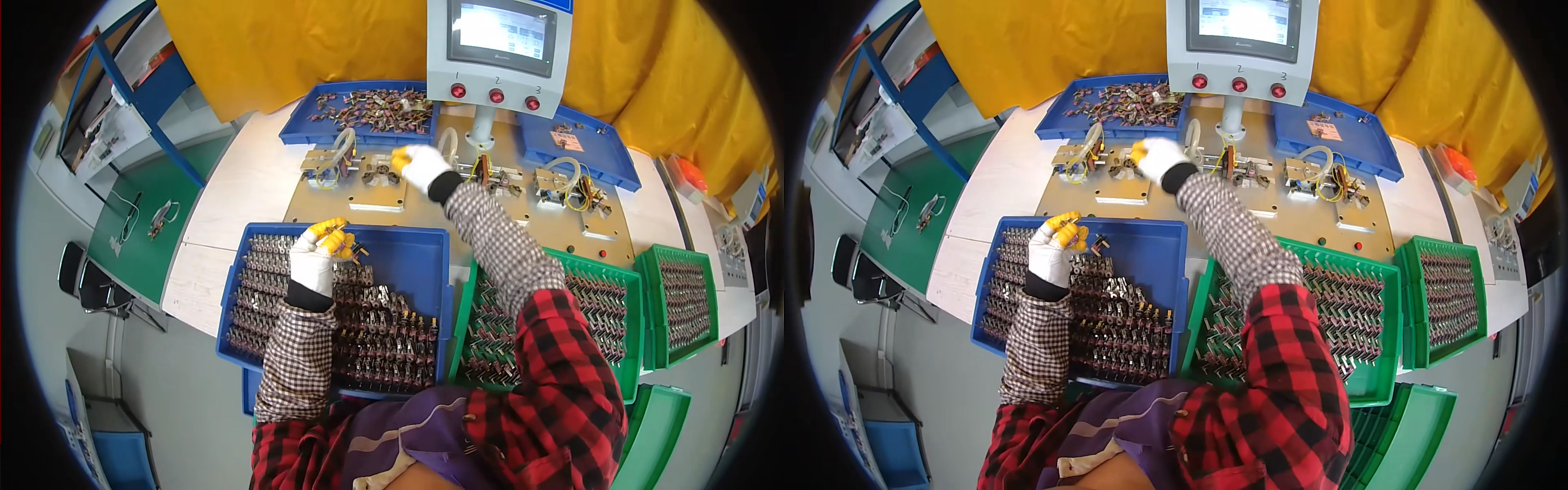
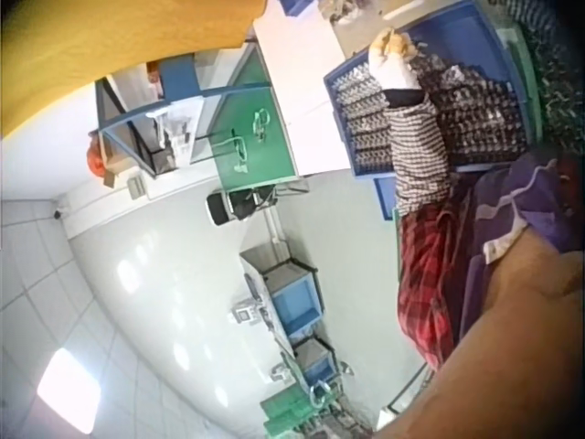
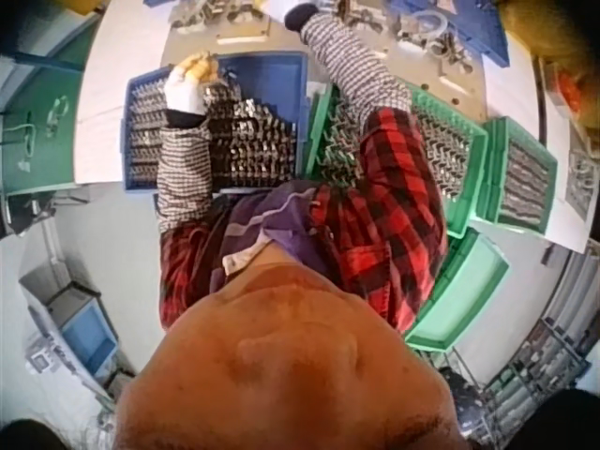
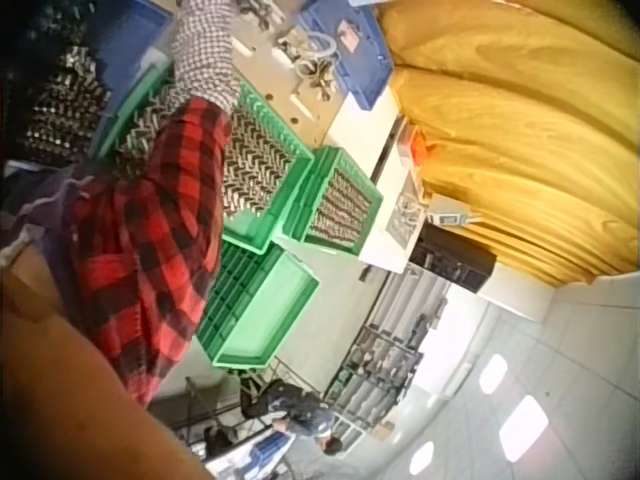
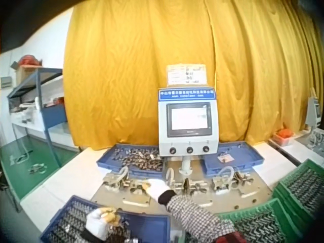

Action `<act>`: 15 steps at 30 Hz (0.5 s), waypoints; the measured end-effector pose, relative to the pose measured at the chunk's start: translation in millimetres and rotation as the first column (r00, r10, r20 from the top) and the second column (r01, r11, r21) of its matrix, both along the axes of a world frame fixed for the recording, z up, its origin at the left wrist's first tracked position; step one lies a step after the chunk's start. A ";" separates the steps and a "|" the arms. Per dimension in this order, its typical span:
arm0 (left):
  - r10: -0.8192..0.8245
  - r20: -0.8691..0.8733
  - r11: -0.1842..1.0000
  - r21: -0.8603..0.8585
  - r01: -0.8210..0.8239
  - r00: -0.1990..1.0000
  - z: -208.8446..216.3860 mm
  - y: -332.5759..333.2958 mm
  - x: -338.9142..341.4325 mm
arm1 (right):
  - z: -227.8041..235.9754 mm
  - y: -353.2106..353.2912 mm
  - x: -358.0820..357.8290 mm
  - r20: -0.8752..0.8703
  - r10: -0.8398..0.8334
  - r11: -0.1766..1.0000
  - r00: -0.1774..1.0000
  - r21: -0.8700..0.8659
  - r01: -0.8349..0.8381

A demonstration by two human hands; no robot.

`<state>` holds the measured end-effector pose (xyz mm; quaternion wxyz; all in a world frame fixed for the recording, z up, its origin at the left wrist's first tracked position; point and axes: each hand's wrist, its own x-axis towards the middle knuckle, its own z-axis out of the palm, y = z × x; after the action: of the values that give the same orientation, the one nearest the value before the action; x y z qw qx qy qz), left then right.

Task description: Sorting small electrical components into designated trays at a manufacturing workstation.

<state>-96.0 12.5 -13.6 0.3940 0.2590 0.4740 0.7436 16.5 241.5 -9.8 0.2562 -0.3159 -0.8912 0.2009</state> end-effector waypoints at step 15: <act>-0.027 0.160 0.996 -0.083 0.041 0.987 37.2 27.0 -31.5 | -30.5 -111.5 20.8 -0.132 -0.140 0.984 0.981 -0.129 0.123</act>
<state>-127.5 39.5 23.6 0.4539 0.1899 0.4682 0.7340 37.3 130.1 -40.3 0.3114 -0.3743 -0.8343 0.2587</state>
